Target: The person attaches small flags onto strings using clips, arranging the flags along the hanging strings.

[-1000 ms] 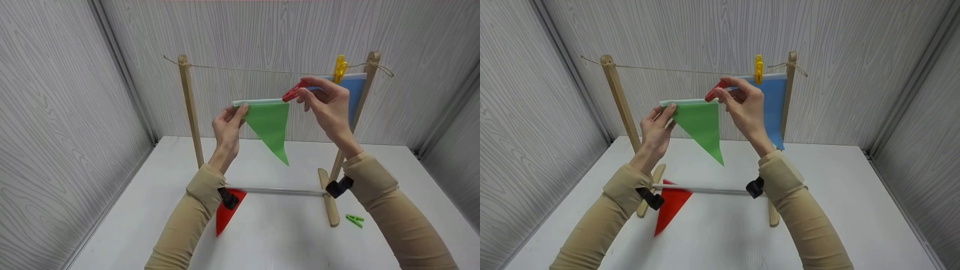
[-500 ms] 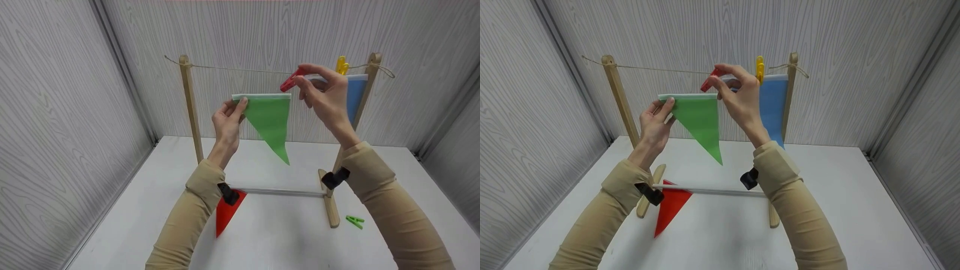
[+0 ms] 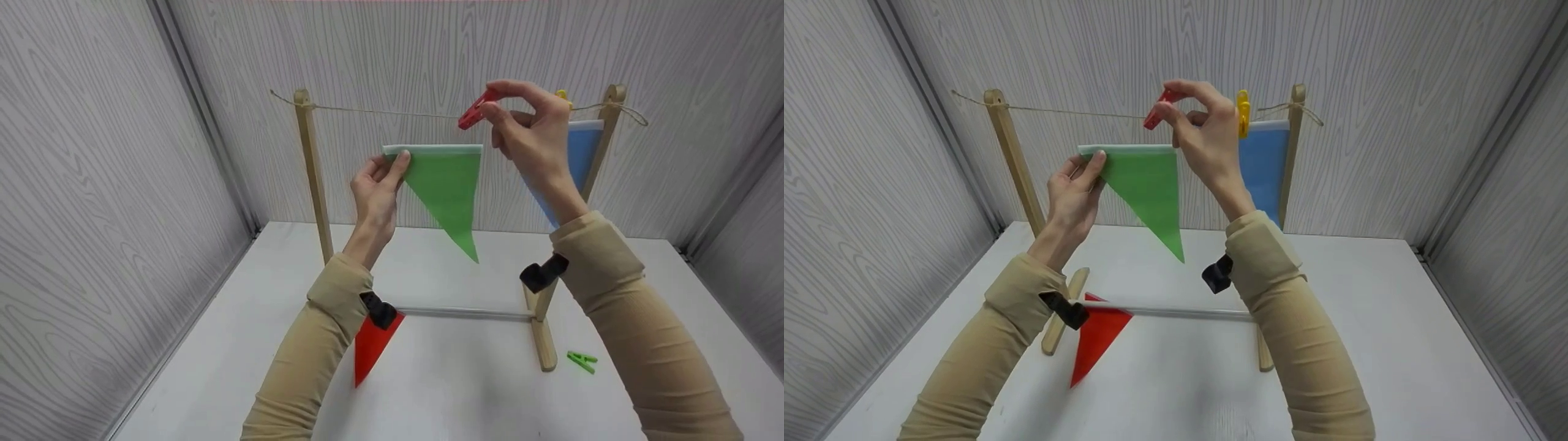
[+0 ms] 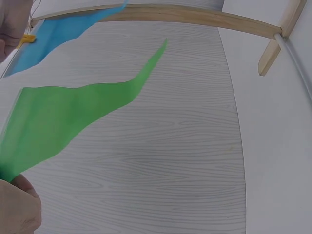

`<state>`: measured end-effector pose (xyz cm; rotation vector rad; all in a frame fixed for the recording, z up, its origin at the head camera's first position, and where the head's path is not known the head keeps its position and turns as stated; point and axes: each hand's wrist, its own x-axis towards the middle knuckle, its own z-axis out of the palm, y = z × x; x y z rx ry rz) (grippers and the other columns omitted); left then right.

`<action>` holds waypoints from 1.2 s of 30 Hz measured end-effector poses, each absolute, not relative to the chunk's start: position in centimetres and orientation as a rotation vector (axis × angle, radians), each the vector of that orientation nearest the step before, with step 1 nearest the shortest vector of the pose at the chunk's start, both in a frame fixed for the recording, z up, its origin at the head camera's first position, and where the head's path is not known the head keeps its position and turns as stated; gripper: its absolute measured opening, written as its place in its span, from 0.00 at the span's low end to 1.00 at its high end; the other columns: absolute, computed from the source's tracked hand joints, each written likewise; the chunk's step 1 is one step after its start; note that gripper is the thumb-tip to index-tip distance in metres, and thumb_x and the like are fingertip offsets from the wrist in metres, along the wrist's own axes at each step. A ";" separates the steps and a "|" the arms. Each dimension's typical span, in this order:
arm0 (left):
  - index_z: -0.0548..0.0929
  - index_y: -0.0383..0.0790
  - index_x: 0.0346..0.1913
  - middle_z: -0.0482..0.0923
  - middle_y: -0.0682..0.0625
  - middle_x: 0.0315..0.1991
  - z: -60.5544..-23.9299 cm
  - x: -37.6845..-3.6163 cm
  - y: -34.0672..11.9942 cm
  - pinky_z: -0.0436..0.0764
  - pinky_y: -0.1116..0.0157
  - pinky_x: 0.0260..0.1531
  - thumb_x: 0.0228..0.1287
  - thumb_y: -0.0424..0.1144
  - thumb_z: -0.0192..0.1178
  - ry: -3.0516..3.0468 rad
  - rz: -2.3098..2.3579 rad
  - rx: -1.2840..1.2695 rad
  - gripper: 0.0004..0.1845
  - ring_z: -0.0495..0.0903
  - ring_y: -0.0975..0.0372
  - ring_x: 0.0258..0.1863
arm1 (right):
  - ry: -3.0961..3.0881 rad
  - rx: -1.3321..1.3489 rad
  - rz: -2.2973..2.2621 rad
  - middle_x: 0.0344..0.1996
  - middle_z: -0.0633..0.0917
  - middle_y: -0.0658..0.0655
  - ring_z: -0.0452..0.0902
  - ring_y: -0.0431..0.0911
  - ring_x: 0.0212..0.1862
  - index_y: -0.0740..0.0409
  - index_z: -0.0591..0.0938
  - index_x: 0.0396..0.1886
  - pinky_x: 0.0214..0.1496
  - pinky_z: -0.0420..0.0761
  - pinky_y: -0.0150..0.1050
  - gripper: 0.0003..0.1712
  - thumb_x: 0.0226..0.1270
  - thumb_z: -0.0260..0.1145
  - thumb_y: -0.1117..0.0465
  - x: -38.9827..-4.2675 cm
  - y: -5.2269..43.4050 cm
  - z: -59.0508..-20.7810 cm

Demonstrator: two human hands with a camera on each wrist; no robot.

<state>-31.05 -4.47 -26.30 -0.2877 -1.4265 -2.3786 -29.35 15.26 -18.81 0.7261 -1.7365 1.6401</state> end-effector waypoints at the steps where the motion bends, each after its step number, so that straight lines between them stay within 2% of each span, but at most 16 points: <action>1: 0.79 0.28 0.50 0.82 0.46 0.43 -26.2 -31.1 -4.4 0.82 0.67 0.58 0.68 0.30 0.63 -1.426 -2.381 -0.283 0.12 0.84 0.62 0.44 | -1.739 0.719 1.650 0.24 0.85 0.48 0.68 0.36 0.15 0.61 0.86 0.49 0.17 0.62 0.27 0.12 0.67 0.70 0.64 -29.3 15.3 -18.7; 9: 0.79 0.27 0.49 0.82 0.46 0.41 -25.4 -31.2 -3.9 0.82 0.66 0.58 0.67 0.29 0.64 -1.392 -2.408 -0.299 0.11 0.83 0.63 0.43 | -1.707 0.721 1.684 0.27 0.86 0.51 0.65 0.35 0.13 0.63 0.86 0.43 0.17 0.62 0.27 0.08 0.65 0.71 0.66 -29.5 15.4 -17.3; 14: 0.78 0.26 0.50 0.81 0.46 0.42 -24.9 -31.2 -3.9 0.82 0.67 0.58 0.67 0.30 0.64 -1.402 -2.395 -0.305 0.13 0.83 0.63 0.43 | -1.774 0.689 1.591 0.30 0.84 0.47 0.61 0.33 0.12 0.61 0.86 0.40 0.17 0.61 0.27 0.05 0.65 0.71 0.67 -30.0 15.3 -16.7; 22: 0.79 0.26 0.51 0.82 0.46 0.42 -24.4 -31.2 -3.9 0.82 0.66 0.57 0.68 0.30 0.63 -1.431 -2.340 -0.332 0.13 0.83 0.63 0.43 | -1.914 0.603 1.519 0.31 0.84 0.45 0.61 0.32 0.10 0.63 0.87 0.38 0.17 0.62 0.25 0.04 0.63 0.72 0.68 -30.7 15.4 -15.8; 24: 0.79 0.27 0.51 0.83 0.46 0.42 -24.2 -31.3 -3.8 0.82 0.66 0.57 0.68 0.30 0.64 -1.435 -2.342 -0.328 0.13 0.83 0.63 0.43 | -1.946 0.585 1.481 0.32 0.84 0.43 0.66 0.30 0.11 0.61 0.88 0.37 0.18 0.64 0.24 0.04 0.63 0.72 0.67 -30.7 15.3 -15.7; 27: 0.79 0.27 0.51 0.83 0.45 0.43 -24.1 -31.3 -3.6 0.82 0.67 0.57 0.67 0.30 0.64 -1.444 -2.341 -0.325 0.13 0.83 0.63 0.43 | -1.987 0.562 1.411 0.33 0.84 0.43 0.78 0.28 0.21 0.62 0.88 0.38 0.24 0.73 0.22 0.04 0.63 0.72 0.67 -30.7 15.0 -15.6; 30: 0.80 0.27 0.50 0.84 0.43 0.44 -23.9 -31.3 -3.5 0.82 0.67 0.56 0.67 0.30 0.65 -1.453 -2.331 -0.324 0.13 0.84 0.63 0.44 | -2.021 0.558 1.323 0.33 0.84 0.43 0.84 0.29 0.33 0.65 0.87 0.39 0.36 0.82 0.23 0.06 0.64 0.72 0.67 -30.5 14.6 -15.5; 33: 0.80 0.27 0.50 0.84 0.43 0.44 -23.9 -31.3 -3.4 0.82 0.67 0.56 0.67 0.30 0.65 -1.465 -2.315 -0.323 0.12 0.84 0.63 0.44 | -2.030 0.559 1.312 0.32 0.85 0.45 0.84 0.31 0.35 0.65 0.87 0.38 0.44 0.84 0.26 0.05 0.64 0.72 0.67 -30.5 14.4 -15.5; 36: 0.80 0.28 0.49 0.84 0.44 0.43 -23.8 -31.3 -3.4 0.83 0.67 0.56 0.67 0.31 0.65 -1.471 -2.305 -0.320 0.12 0.84 0.64 0.42 | -2.032 0.558 1.318 0.32 0.84 0.45 0.84 0.32 0.35 0.65 0.88 0.37 0.46 0.85 0.27 0.04 0.63 0.72 0.68 -30.6 14.3 -15.6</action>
